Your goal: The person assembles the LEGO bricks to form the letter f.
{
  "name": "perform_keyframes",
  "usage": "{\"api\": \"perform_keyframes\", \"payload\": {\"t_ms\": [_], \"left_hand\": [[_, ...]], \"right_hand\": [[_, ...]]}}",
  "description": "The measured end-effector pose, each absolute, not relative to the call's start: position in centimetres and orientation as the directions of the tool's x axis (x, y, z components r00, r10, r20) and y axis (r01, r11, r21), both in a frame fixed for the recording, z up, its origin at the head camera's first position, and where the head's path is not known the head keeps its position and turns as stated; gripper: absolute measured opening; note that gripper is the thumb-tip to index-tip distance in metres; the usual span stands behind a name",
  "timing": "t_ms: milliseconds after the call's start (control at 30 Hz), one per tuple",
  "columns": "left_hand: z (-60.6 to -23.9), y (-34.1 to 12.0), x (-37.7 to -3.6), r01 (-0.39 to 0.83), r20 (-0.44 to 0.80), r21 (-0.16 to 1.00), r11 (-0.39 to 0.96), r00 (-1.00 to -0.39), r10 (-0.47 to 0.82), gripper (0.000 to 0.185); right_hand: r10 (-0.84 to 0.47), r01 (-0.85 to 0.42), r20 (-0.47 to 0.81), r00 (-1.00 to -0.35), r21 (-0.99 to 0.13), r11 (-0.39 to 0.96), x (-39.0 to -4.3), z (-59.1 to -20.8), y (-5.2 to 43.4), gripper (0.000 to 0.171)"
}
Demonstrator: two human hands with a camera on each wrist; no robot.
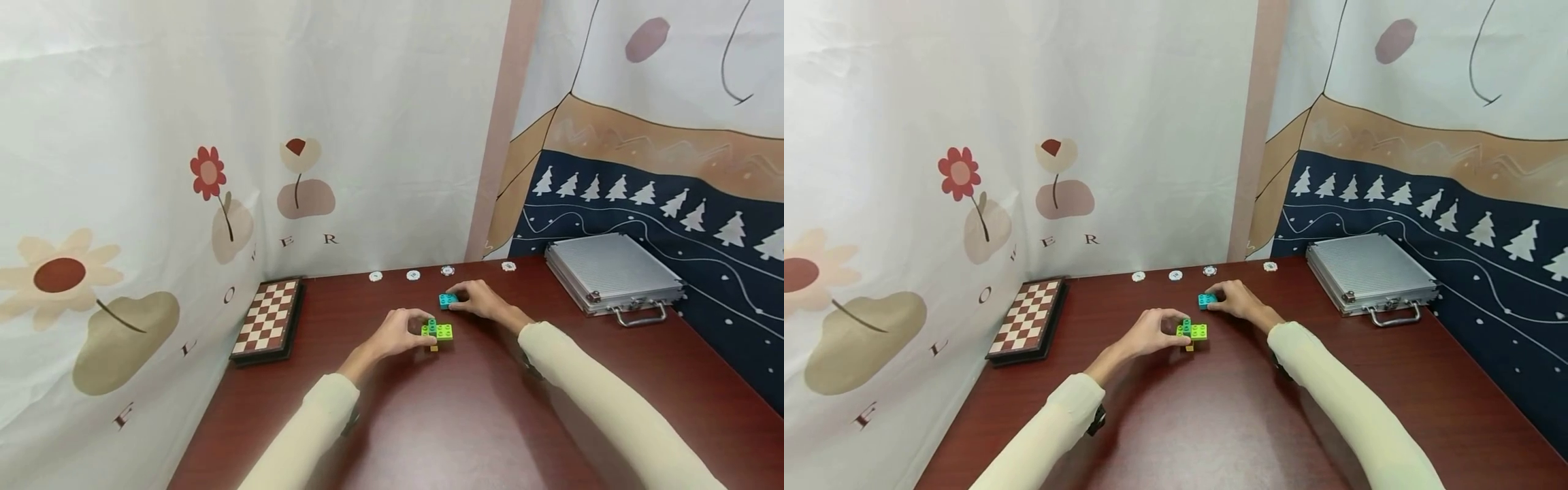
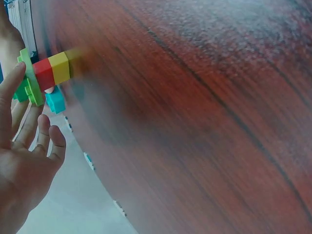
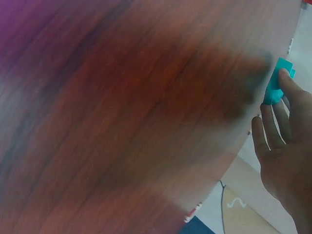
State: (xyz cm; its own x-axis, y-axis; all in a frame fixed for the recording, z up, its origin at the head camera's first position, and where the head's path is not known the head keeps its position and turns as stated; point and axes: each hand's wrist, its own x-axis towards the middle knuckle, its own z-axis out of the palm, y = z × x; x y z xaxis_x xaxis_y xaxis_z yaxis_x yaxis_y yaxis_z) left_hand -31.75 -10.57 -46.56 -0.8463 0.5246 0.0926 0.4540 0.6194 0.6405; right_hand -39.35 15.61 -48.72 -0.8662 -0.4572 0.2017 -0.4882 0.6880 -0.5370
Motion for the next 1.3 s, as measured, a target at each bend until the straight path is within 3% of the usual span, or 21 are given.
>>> {"api": "perform_keyframes", "payload": {"t_ms": [400,733,1100,1300], "left_hand": [[-47.0,-10.9,-31.8,0.429,0.108,0.692,0.580,-0.856,0.505,0.037],[-47.5,-11.0,-31.8,0.415,0.108,0.714,0.563,-0.861,0.497,0.038],[-47.4,-10.7,-32.1,0.415,0.089,0.694,0.589,-0.861,0.502,0.041],[-47.2,-10.5,-32.2,0.429,0.096,0.682,0.593,-0.855,0.509,0.045]], "right_hand": [[-0.505,-0.566,0.274,-0.819,-0.529,0.632,-37.3,-46.8,16.4,0.035],[-0.534,-0.596,0.286,-0.796,-0.526,0.606,-34.7,-44.9,16.1,0.034],[-0.619,-0.680,0.331,-0.712,-0.545,0.490,-32.7,-44.2,15.0,0.033],[-0.630,-0.695,0.343,-0.696,-0.542,0.472,-32.2,-44.1,14.7,0.033]]}}
